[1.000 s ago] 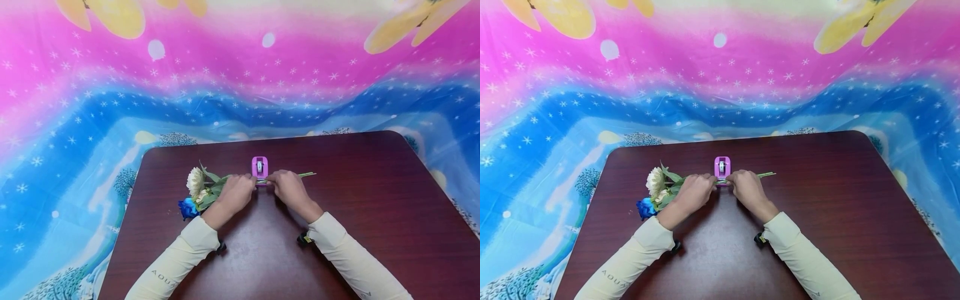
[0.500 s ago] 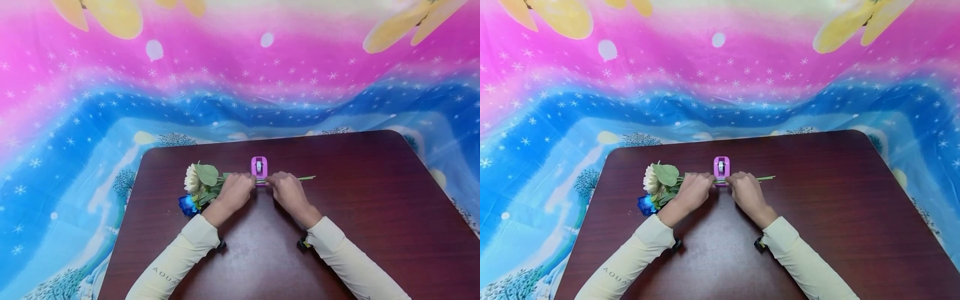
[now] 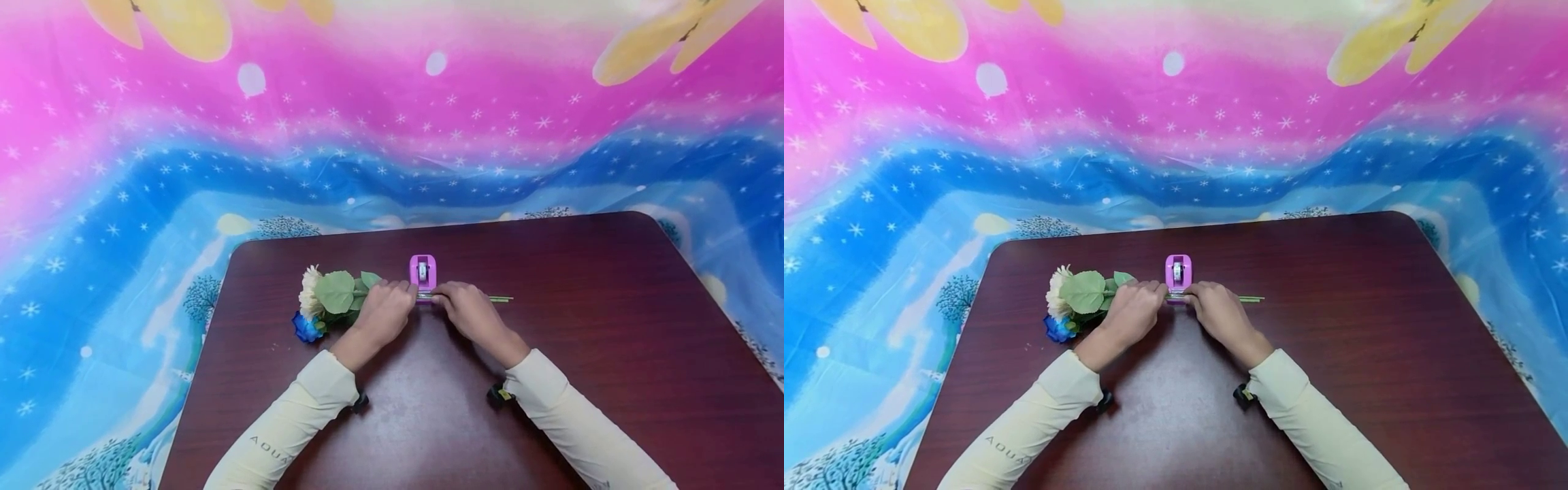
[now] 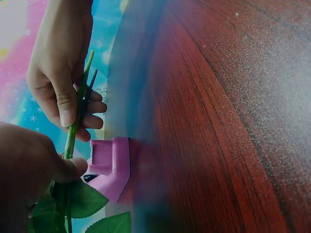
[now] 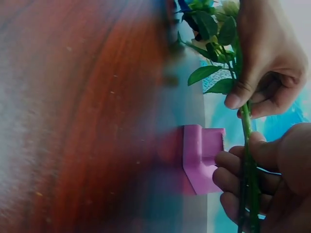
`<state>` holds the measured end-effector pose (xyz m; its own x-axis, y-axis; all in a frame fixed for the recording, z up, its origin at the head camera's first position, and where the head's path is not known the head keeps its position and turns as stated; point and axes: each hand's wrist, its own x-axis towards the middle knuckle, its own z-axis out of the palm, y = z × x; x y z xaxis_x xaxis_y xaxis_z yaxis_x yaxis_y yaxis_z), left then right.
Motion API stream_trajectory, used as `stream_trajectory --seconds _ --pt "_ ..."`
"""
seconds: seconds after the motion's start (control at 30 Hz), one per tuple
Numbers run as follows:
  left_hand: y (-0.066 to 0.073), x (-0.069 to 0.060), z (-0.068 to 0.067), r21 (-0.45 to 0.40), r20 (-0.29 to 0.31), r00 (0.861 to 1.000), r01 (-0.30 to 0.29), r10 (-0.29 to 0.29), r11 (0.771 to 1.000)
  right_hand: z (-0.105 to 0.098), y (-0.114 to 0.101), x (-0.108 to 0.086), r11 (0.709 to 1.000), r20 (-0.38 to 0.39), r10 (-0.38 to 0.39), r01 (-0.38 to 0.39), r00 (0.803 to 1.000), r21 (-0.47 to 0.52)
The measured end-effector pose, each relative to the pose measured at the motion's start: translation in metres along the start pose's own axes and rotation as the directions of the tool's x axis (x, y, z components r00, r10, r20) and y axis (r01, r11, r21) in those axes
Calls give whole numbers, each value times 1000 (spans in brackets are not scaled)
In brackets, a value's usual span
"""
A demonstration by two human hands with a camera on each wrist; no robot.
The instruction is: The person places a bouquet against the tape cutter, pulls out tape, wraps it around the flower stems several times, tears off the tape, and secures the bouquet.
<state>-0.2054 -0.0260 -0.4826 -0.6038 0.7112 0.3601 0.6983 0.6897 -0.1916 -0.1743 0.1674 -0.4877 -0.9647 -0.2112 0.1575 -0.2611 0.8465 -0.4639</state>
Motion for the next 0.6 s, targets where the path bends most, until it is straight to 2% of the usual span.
stream_trajectory --seconds 0.13,0.27,0.4,0.6 --pt "1 0 1 3 -33 999 -4 4 1000 -2 0 4 1000 48 15 -15 999 10" --pt "2 -1 3 4 -38 999 -6 6 1000 -3 1 6 1000 52 21 -22 998 20" --pt "2 -1 3 -20 -34 999 -1 0 1000 -2 2 6 1000 7 10 -10 1000 14" --pt "2 -1 0 -95 3 1000 13 -13 995 -1 5 4 998 -98 -50 47 994 -39"
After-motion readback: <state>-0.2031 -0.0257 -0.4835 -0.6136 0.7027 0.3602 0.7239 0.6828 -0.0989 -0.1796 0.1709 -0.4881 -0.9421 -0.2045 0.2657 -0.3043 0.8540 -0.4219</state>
